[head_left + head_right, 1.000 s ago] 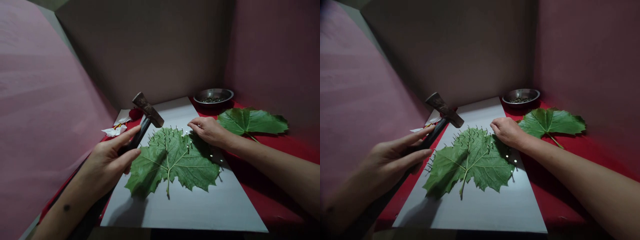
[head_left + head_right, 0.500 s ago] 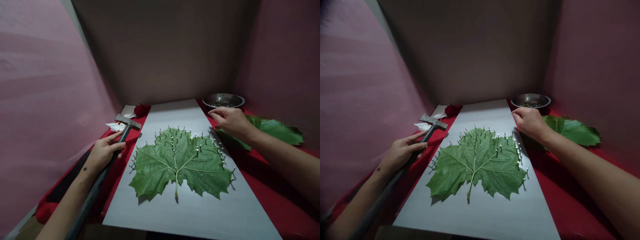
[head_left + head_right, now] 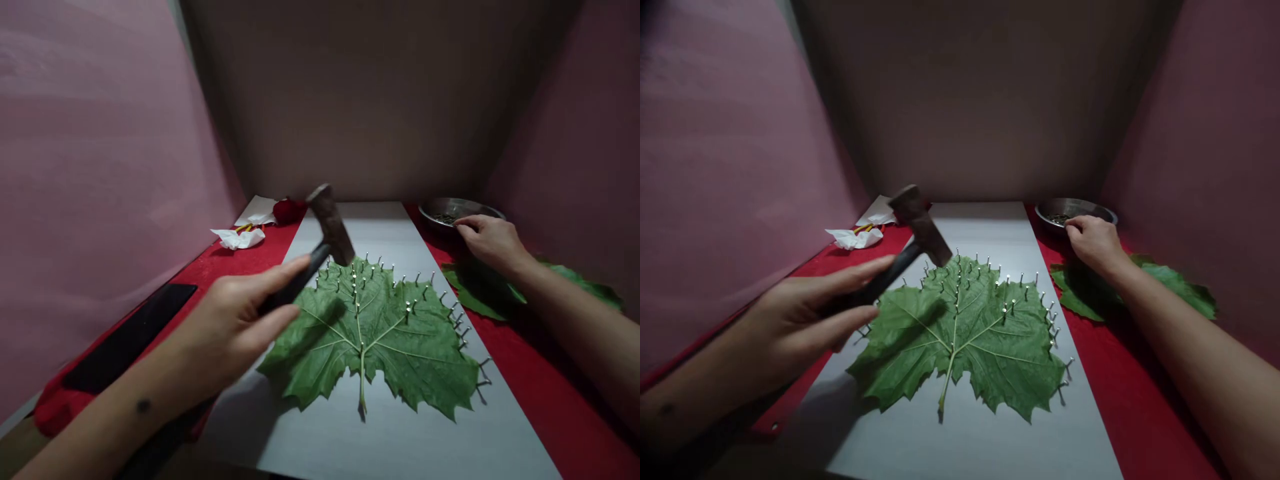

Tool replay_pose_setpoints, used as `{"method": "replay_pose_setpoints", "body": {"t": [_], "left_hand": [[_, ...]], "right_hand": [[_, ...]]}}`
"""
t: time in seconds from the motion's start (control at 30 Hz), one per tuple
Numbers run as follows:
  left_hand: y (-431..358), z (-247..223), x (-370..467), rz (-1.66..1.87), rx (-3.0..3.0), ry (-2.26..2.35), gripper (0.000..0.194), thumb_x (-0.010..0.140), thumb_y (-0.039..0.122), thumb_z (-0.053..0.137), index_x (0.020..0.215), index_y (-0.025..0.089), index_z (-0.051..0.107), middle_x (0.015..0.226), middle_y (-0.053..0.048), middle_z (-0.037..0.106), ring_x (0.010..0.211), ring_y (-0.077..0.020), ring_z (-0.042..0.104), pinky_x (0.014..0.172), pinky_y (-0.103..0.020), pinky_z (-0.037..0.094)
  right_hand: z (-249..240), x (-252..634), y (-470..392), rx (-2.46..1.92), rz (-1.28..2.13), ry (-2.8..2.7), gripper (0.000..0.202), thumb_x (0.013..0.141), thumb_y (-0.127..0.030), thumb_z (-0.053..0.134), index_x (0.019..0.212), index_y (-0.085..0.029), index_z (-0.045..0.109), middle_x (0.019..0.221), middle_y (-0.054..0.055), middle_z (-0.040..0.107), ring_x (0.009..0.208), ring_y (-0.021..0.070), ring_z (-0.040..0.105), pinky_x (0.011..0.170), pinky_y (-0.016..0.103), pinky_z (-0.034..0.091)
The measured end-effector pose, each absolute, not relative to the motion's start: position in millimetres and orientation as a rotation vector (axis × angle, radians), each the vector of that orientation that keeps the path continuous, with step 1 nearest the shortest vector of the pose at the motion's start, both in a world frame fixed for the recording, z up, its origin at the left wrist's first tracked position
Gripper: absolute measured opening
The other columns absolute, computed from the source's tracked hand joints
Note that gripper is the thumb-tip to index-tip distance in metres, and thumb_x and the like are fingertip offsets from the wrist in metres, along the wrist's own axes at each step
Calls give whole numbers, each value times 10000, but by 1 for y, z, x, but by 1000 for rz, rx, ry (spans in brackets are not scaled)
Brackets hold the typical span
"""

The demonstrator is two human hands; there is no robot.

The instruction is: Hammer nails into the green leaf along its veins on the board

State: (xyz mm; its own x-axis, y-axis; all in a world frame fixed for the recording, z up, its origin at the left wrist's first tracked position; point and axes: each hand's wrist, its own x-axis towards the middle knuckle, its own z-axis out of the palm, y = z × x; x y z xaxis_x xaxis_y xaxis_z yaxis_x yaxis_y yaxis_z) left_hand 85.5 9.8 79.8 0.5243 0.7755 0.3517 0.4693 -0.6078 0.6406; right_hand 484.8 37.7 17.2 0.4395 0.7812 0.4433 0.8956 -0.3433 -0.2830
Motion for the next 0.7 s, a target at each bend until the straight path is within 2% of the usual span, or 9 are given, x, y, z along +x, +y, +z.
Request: {"method": "replay_pose_setpoints", "body": {"t": [0.1, 0.27, 0.33, 0.4, 0.47, 0.57, 0.7], "left_hand": [[-1, 79, 106, 717, 2656, 848, 510, 802, 185, 513, 1312, 192, 517, 1033, -68, 716, 859, -189, 668, 781, -296, 520], [-10, 79, 122, 906, 2746, 883, 518, 822, 180, 492, 1335, 112, 475, 1089, -115, 692, 896, -187, 665, 769, -267, 518], [-8, 76, 127, 764, 2757, 1000, 525, 811, 197, 477, 1326, 97, 486, 1052, -136, 703, 874, -218, 670, 741, -311, 529], [-2, 71, 131, 473, 2750, 1097, 534, 791, 204, 458, 1314, 103, 504, 994, -145, 718, 823, -242, 676, 693, -350, 535], [2, 68, 134, 400, 2710, 1122, 547, 790, 207, 455, 1329, 126, 489, 1028, -137, 709, 870, -242, 667, 737, -360, 524], [1, 74, 133, 545, 2626, 1089, 528, 796, 211, 477, 1320, 160, 504, 1011, -94, 712, 874, -207, 658, 760, -320, 514], [-2, 88, 123, 721, 2427, 1156, 521, 776, 250, 565, 1295, 206, 540, 899, -44, 714, 718, -166, 636, 622, -251, 504]], "right_hand": [[14, 486, 33, -2163, -311, -1425, 340, 872, -227, 442, 1070, -83, 678, 1109, 145, 669, 1042, 235, 606, 903, 287, 422], [10, 493, 32, -2089, -318, -1470, 347, 879, -225, 420, 1069, -84, 673, 1136, 135, 657, 1071, 237, 587, 940, 301, 409], [9, 495, 34, -2077, -326, -1472, 342, 870, -217, 422, 1059, -86, 675, 1127, 135, 660, 1069, 247, 587, 941, 326, 413], [8, 496, 36, -2068, -332, -1479, 334, 863, -220, 428, 1041, -96, 681, 1110, 132, 667, 1058, 257, 591, 933, 347, 422], [7, 496, 37, -2060, -340, -1489, 333, 863, -228, 425, 1029, -106, 687, 1098, 129, 671, 1048, 264, 594, 922, 359, 430], [5, 497, 37, -2059, -349, -1504, 342, 864, -237, 418, 1032, -110, 687, 1103, 130, 668, 1045, 269, 593, 916, 360, 434], [6, 497, 36, -2080, -359, -1517, 347, 870, -238, 400, 1043, -133, 682, 1124, 121, 661, 1054, 255, 587, 920, 363, 428]]}}
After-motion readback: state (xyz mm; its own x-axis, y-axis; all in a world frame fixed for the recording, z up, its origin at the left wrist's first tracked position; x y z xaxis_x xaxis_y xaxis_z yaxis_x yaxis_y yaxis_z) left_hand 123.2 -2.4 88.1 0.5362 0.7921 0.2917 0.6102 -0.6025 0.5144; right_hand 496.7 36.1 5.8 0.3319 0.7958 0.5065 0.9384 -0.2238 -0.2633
